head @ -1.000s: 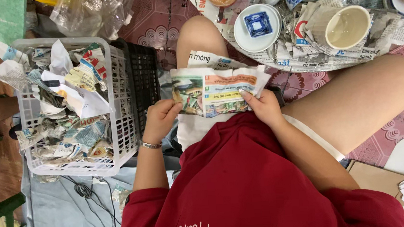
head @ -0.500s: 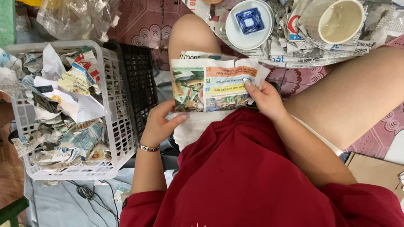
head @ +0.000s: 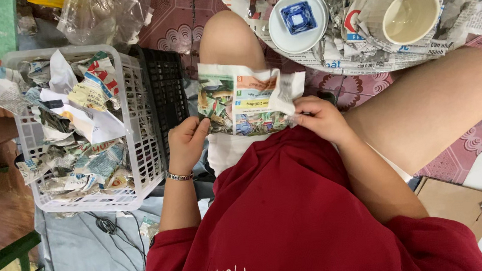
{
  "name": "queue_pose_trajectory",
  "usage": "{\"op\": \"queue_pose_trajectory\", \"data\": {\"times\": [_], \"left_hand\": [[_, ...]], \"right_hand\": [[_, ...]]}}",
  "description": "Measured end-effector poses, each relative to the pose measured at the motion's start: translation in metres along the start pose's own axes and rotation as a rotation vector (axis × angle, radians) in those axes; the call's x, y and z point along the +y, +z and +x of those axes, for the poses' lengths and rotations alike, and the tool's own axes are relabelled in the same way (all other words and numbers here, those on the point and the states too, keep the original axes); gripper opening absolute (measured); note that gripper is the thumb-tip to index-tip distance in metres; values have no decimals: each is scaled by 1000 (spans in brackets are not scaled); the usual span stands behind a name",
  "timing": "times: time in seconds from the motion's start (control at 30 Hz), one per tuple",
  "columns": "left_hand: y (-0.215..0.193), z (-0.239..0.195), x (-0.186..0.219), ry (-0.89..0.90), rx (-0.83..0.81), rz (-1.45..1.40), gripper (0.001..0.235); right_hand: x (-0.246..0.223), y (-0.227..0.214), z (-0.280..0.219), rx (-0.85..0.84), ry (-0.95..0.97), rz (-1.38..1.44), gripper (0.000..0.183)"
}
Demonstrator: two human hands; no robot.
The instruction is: The person sits cross-legged and wraps various ceramic dishes, including cups, bowls, and plates, with newspaper. They fold the paper around each item and place the wrapped dishes on a nearby table.
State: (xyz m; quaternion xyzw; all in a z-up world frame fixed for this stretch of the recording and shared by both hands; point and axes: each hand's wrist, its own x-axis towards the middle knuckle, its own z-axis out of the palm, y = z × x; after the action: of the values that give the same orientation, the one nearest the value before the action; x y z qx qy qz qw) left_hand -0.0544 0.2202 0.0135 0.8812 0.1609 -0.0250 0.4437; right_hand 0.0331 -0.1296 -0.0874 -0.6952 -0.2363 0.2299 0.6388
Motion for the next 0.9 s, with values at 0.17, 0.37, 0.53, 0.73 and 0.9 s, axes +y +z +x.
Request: {"op": "queue_pose_trajectory", "data": {"times": [0.17,0.37,0.53,0.73,0.9], "left_hand": [[-7,0,4,32,-51,76,32],[-9,3,30,-30,-63,-9,22],[4,5,70,323,218,248,88],[74,19,88,573,-59,709,68],[88,31,72,543,-122,680,73]], "right_hand": [[9,3,-3,2,415,48,23],[12,6,-3,12,405,46,23],[8,6,0,22,330,-43,23],[2,4,5,-37,361,-42,16],[5,9,10,34,292,17,39]]}}
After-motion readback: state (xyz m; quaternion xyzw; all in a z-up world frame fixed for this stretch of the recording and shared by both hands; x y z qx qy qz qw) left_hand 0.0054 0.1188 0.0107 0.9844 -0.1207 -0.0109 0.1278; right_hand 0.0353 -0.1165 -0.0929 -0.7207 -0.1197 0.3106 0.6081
